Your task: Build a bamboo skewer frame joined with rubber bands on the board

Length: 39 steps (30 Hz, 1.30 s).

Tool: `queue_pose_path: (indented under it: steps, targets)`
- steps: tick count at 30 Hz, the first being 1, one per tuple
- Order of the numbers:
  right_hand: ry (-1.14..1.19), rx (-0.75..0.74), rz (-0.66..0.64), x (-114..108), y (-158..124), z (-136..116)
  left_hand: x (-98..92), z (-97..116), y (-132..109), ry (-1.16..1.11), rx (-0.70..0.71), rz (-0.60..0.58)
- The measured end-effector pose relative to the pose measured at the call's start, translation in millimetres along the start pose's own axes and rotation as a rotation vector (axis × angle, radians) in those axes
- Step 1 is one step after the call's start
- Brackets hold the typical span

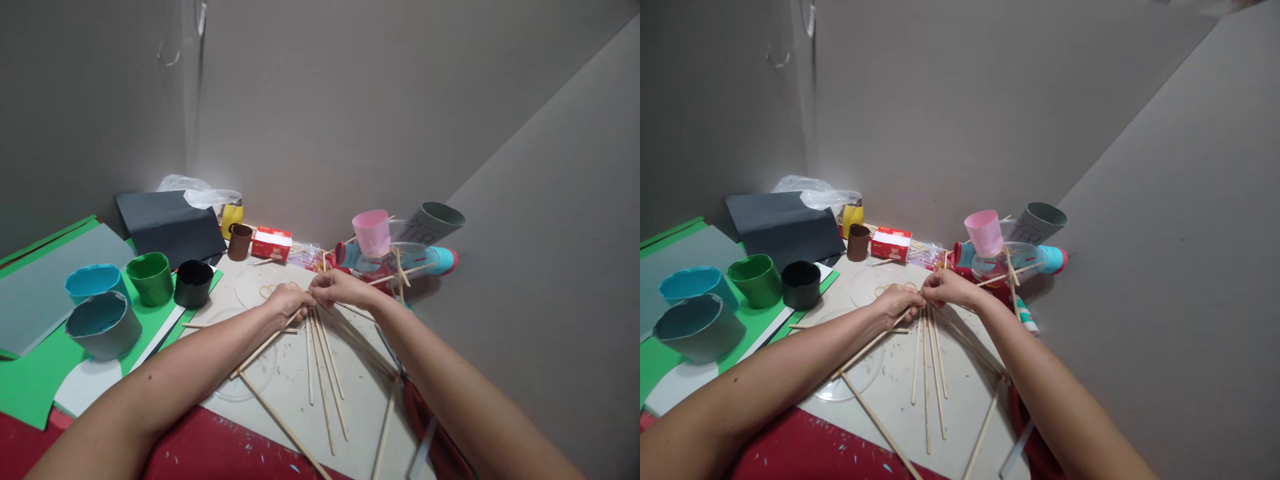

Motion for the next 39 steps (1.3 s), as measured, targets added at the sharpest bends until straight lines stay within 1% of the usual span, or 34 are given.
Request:
queue_pose_path:
  steps: [5, 12, 20, 27, 34, 39]
  targets:
    - [0.070, 0.018, -0.014, 1, -6, 3, 2.1, -2, -2, 0.004, -0.006, 0.002]
    - [0.200, 0.047, 0.006, 0, -15, 13, -2.4, 4, -3, -0.022, 0.009, 0.027]
    - [0.053, 0.027, -0.019, -8, -25, 6, -3.7, 3, 0, -0.024, 0.007, 0.030]
    - [-0.088, 0.030, 0.017, -8, -25, 2, -4.4, 3, 1, -0.033, 0.002, 0.040]
    - [-0.111, 0.021, 0.008, -4, -24, 0, -5.4, 4, 0, -0.068, 0.031, 0.051]
    - [-0.113, 0.005, 0.021, -5, -24, 0, -4.1, 4, -1, -0.084, 0.019, 0.026]
Point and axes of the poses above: each hand's wrist, its own y-axis towards the middle knuckle, its own x-axis out of the palm, z = x × y, the point moved 7 cm from there along y, towards the middle knuckle, and after that the axes turned 10 degrees about -x, right-handed, at the moved point
